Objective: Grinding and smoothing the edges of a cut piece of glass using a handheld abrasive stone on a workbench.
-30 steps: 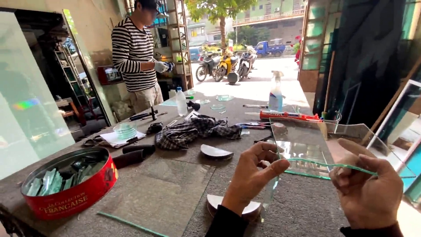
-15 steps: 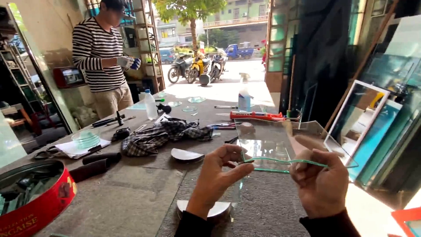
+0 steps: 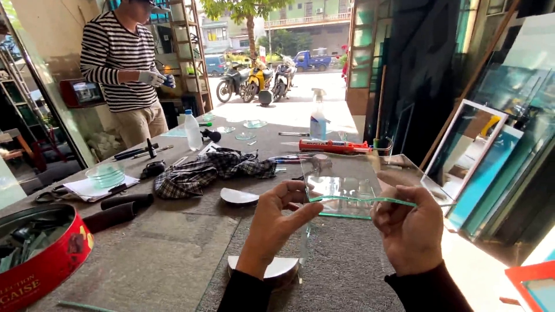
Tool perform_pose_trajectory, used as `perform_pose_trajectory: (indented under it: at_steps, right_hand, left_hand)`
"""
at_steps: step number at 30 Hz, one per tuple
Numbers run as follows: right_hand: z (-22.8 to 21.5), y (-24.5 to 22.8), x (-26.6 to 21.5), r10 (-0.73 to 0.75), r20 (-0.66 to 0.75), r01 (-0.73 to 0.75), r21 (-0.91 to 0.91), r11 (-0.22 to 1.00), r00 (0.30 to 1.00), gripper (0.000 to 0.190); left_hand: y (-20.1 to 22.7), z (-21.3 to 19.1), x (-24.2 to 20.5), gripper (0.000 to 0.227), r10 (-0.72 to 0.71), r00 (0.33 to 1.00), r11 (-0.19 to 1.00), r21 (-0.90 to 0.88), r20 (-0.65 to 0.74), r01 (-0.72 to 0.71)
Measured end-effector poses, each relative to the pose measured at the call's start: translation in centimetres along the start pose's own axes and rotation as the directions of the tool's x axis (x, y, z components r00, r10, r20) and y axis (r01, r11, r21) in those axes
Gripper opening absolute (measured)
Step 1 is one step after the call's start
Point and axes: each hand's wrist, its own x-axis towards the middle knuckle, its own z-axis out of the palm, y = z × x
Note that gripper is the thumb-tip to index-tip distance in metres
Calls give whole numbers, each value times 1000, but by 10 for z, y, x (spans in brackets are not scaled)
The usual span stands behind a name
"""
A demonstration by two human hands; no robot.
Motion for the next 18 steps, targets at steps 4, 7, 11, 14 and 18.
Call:
perform_pose_trajectory:
  at_steps: [4, 7, 11, 14, 18]
  right_hand:
    - [6, -1, 2, 83, -82, -85, -24, 996, 993, 31]
    - [5, 0, 6, 113, -78, -115, -21, 993, 991, 17]
    - [-1, 8, 14, 68, 78, -64, -54, 996, 995, 21]
    - [3, 8, 13, 91, 68, -87, -53, 995, 994, 22]
    - [16, 2, 7, 129, 27, -128, -37, 991, 991, 22]
  left_hand:
    - [2, -5, -2, 48, -22, 999, 1000, 12, -26, 22]
    - [1, -8, -2, 51, -62, 998, 998, -20, -26, 61]
    - [-12, -14, -4, 78, 89, 996, 988, -132, 29, -84]
    - [-13, -18, -3, 82, 85, 995, 985, -154, 44, -77]
    - [-11, -20, -5, 79, 63, 996, 987, -152, 64, -53]
